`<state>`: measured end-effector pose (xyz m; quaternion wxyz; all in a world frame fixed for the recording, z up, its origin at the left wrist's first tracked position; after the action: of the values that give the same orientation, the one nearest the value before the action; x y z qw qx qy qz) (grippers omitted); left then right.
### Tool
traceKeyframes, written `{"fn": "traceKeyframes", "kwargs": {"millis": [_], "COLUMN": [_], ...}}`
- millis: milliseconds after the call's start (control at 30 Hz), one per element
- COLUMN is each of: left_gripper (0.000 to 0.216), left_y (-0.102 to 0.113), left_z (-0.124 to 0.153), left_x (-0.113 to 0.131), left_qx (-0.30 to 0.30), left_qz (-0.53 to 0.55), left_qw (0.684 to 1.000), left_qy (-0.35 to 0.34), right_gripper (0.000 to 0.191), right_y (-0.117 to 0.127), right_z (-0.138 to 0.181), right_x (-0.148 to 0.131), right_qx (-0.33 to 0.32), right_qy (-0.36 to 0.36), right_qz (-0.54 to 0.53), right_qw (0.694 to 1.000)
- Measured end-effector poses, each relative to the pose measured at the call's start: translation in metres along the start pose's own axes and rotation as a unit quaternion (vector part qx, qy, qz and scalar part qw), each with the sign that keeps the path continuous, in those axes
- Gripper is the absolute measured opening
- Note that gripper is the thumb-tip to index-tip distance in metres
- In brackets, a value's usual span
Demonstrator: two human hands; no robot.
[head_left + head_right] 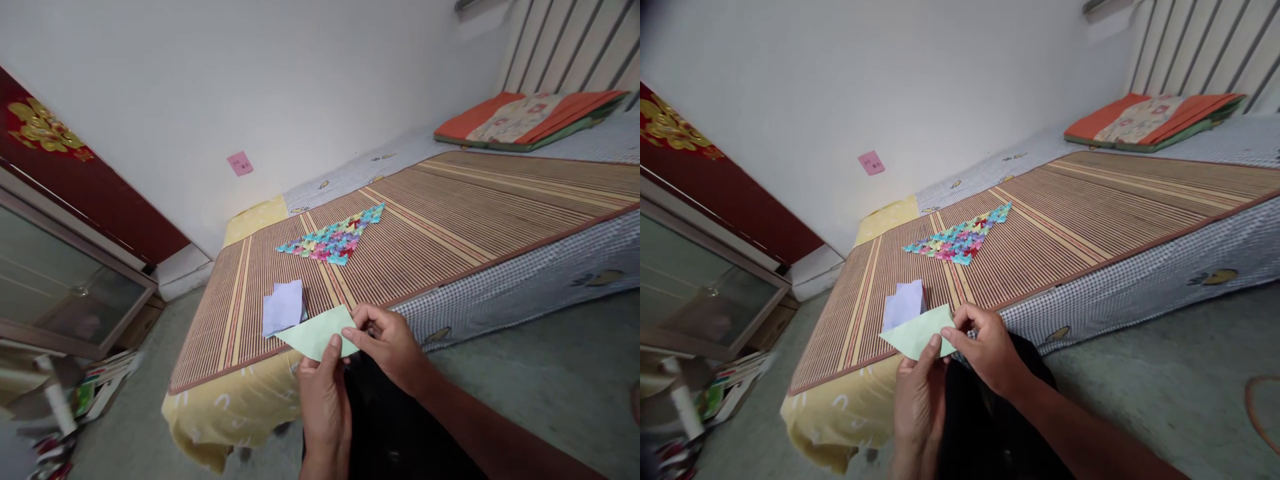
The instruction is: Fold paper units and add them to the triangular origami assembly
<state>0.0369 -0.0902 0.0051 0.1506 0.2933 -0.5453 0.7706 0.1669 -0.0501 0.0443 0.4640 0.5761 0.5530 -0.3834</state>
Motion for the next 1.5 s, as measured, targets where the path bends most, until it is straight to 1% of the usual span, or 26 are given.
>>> {"fn": "traceKeyframes", "kwargs": {"millis": [133, 233, 300, 400, 467, 533, 733, 833, 967, 1067, 1167, 1267, 1367, 1500], "left_gripper": [0.042, 0.047, 0.047, 0.043, 0.040, 0.039, 0.041, 0.043, 0.046, 0.040, 0.031, 0.026, 0.027, 0.031], "left_y": [0.000, 0.002, 0.004, 0.007, 0.006, 0.005, 0.004, 0.003, 0.004, 0.001, 0.001, 0.001, 0.002, 0.002], "left_z": [0.003, 0.004, 0.004, 0.004, 0.004, 0.005, 0.008, 0.009, 0.012, 0.013, 0.012, 0.012, 0.012, 0.013], "left_x": [-0.001, 0.001, 0.003, 0.006, 0.006, 0.005, -0.004, -0.007, -0.008, -0.008, -0.007, -0.006, -0.006, -0.006], "left_qx": [-0.014, -0.008, 0.004, 0.020, 0.015, 0.005, -0.010, 0.000, 0.024, 0.024, 0.032, 0.041, 0.049, 0.038], "left_qz": [-0.005, -0.018, -0.034, -0.066, -0.084, -0.087, -0.024, 0.012, 0.011, 0.011, 0.025, 0.037, 0.025, 0.009], "left_qw": [1.000, 1.000, 0.999, 0.997, 0.996, 0.996, 1.000, 0.999, 0.998, 0.997, 0.996, 0.996, 0.996, 0.997], "left_qy": [0.009, 0.001, -0.009, -0.021, -0.025, -0.021, 0.016, 0.035, 0.061, 0.076, 0.079, 0.070, 0.068, 0.073], "right_gripper": [0.021, 0.022, 0.021, 0.019, 0.018, 0.019, 0.021, 0.022, 0.021, 0.021, 0.021, 0.016, 0.014, 0.017], "right_y": [0.002, 0.004, 0.007, 0.012, 0.015, 0.017, 0.021, 0.020, 0.024, 0.026, 0.024, 0.018, 0.013, 0.013], "right_z": [-0.004, -0.006, -0.007, -0.007, -0.007, -0.007, -0.005, -0.004, -0.004, -0.004, -0.004, -0.005, -0.005, -0.004], "right_x": [0.008, 0.011, 0.010, 0.004, 0.002, 0.004, 0.007, 0.006, 0.000, -0.003, -0.004, -0.001, 0.001, 0.000], "right_qx": [-0.015, -0.014, -0.006, 0.010, 0.015, 0.019, 0.039, 0.041, 0.053, 0.057, 0.038, -0.012, -0.058, -0.077], "right_qy": [-0.057, -0.073, -0.061, -0.024, -0.017, -0.025, -0.042, -0.044, -0.029, -0.023, -0.023, -0.032, -0.035, -0.020], "right_qz": [-0.071, -0.088, -0.089, -0.075, -0.064, -0.054, -0.047, -0.055, -0.034, -0.018, -0.020, -0.025, -0.022, 0.006], "right_qw": [0.996, 0.993, 0.994, 0.997, 0.998, 0.998, 0.997, 0.997, 0.998, 0.998, 0.999, 0.999, 0.997, 0.997]}}
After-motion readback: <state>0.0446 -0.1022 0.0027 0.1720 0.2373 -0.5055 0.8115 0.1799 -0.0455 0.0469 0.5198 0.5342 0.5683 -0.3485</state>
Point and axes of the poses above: each hand's wrist, its own z-axis away from the middle knuckle, its own y-axis out of the back of the hand, x = y × z, the point moved 10 cm from there along -z, towards the middle knuckle, and after that the axes turned 15 degrees about z, right-handed, at the moved point
